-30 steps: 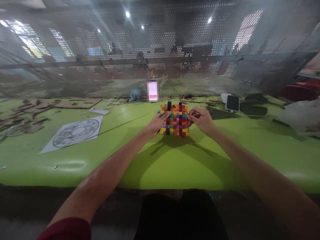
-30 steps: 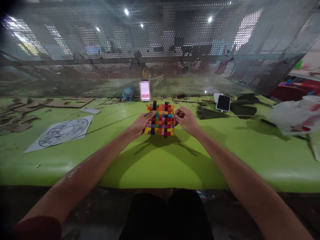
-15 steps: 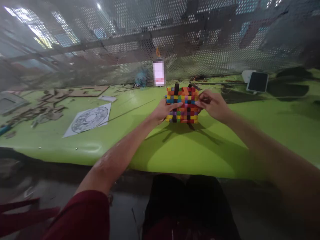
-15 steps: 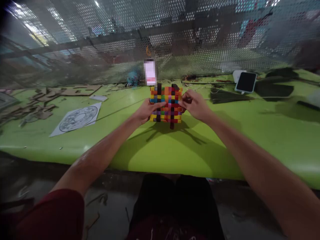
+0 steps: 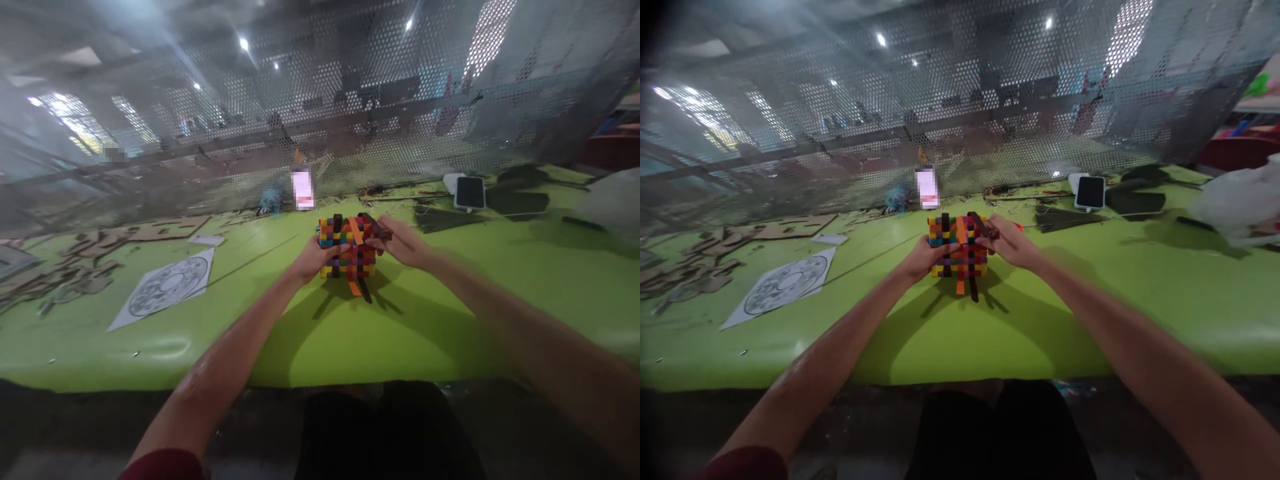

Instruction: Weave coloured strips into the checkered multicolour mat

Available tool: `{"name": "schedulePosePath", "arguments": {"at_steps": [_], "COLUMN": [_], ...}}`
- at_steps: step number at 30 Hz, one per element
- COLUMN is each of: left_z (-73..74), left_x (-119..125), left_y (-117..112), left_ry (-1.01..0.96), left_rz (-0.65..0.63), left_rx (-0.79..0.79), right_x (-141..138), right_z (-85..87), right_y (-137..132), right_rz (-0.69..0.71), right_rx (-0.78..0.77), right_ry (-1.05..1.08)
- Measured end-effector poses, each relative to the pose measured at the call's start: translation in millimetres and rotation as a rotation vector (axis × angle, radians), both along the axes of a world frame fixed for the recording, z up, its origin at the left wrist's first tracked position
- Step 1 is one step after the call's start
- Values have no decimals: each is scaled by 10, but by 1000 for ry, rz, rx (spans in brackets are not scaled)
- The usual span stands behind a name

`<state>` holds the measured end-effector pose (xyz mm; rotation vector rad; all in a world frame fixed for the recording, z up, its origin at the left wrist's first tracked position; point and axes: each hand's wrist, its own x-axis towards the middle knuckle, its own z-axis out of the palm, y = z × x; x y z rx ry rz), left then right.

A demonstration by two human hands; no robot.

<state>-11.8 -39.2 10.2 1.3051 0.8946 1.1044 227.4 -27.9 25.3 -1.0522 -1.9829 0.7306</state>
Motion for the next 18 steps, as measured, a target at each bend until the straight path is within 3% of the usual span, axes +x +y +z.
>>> {"name": "schedulePosePath", "arguments": {"at_steps": [4, 9, 11, 15, 18], "left_z": [20, -26, -47, -62, -75], "left_x": [39, 54, 59, 76, 85], "left_y": [-17, 25, 42, 49, 44], "left_ry": [2, -29, -49, -65, -93], "left_rz": [-6, -36, -44, -10, 15], "left_rx": [-27, 22, 14, -43, -63], "right_x": [-53, -76, -59, -20, -16], "right_z": [-38, -58, -20, 56, 39], "right_y": [-1, 9, -15, -79, -89], "right_rz": [-59, -138, -112, 28, 21], "right_rx": [141, 180, 151, -55, -69], "right_ry": [-33, -54, -47, 88, 151]}}
